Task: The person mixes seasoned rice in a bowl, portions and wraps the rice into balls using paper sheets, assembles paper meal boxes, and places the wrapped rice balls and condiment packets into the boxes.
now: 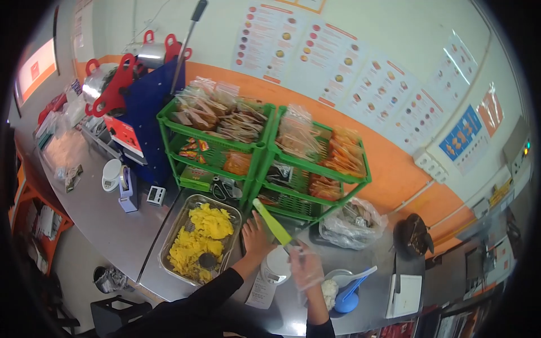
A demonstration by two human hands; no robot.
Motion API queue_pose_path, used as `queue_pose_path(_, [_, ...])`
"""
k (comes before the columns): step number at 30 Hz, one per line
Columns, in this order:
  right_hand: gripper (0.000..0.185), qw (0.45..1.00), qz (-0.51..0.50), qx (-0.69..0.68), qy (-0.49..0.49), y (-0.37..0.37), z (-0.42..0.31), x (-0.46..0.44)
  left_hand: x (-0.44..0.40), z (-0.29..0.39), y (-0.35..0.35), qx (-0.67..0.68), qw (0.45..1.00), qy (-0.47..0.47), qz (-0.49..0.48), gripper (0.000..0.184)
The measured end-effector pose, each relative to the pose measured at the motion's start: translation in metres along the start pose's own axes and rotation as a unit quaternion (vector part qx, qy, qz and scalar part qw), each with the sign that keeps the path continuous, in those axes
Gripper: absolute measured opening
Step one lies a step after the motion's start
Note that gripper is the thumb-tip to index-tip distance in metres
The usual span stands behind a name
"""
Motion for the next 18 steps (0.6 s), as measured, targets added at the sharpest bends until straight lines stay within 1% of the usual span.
queue_pose_path(1, [0.034,0.995,0.004,-0.093,0.027,-0.005,0.015,0.009,0.001,0.001,0.005,-0.029,0.999,0.002,0.025,0.135])
queue_pose_path(2, [0.033,0.981,0.01,-0.186,0.054,-0.007,0.03,0.018,0.002,0.003,0.003,-0.019,1.0,-0.002,0.008,0.136])
queue_pose_path(3, [0.032,0.95,0.022,-0.298,0.093,-0.004,0.047,0.027,0.001,0.005,-0.002,-0.01,1.0,-0.006,-0.011,0.136])
queue_pose_path(4, [0.031,0.945,0.027,-0.308,0.106,-0.005,0.06,0.034,-0.001,0.007,-0.008,-0.001,1.0,-0.01,-0.029,0.136])
queue_pose_path(6, [0.029,0.936,0.036,-0.325,0.132,-0.007,0.078,0.048,-0.001,0.01,-0.012,-0.01,1.0,-0.014,-0.027,0.138])
queue_pose_path(9, [0.024,0.875,0.101,-0.447,0.157,0.011,0.103,0.057,-0.001,0.009,-0.011,0.001,1.0,-0.009,-0.019,0.137])
queue_pose_path(12, [0.022,0.876,-0.018,-0.42,0.235,-0.009,0.111,0.065,-0.001,0.012,-0.012,-0.007,1.0,0.001,-0.019,0.136])
queue_pose_path(15, [0.024,0.775,-0.166,-0.576,0.2,-0.003,0.138,0.066,-0.003,0.01,-0.012,-0.012,1.0,0.002,-0.026,0.136])
queue_pose_path(16, [0.026,0.742,-0.137,-0.613,0.235,0.003,0.143,0.069,-0.006,0.01,-0.012,-0.012,0.999,0.002,-0.03,0.136])
queue_pose_path(18, [0.029,0.665,-0.076,-0.678,0.305,0.0,0.102,0.073,-0.006,0.01,-0.01,-0.013,0.999,0.003,-0.036,0.136])
Point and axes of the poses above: each hand's wrist, its own x-axis away from the middle knuckle, its own y-axis out of the palm, z = x × y, the point moved 1 cm from there along -x, towards the middle knuckle, and after that the axes turned 11 degrees about y, right-handed, at the moved point
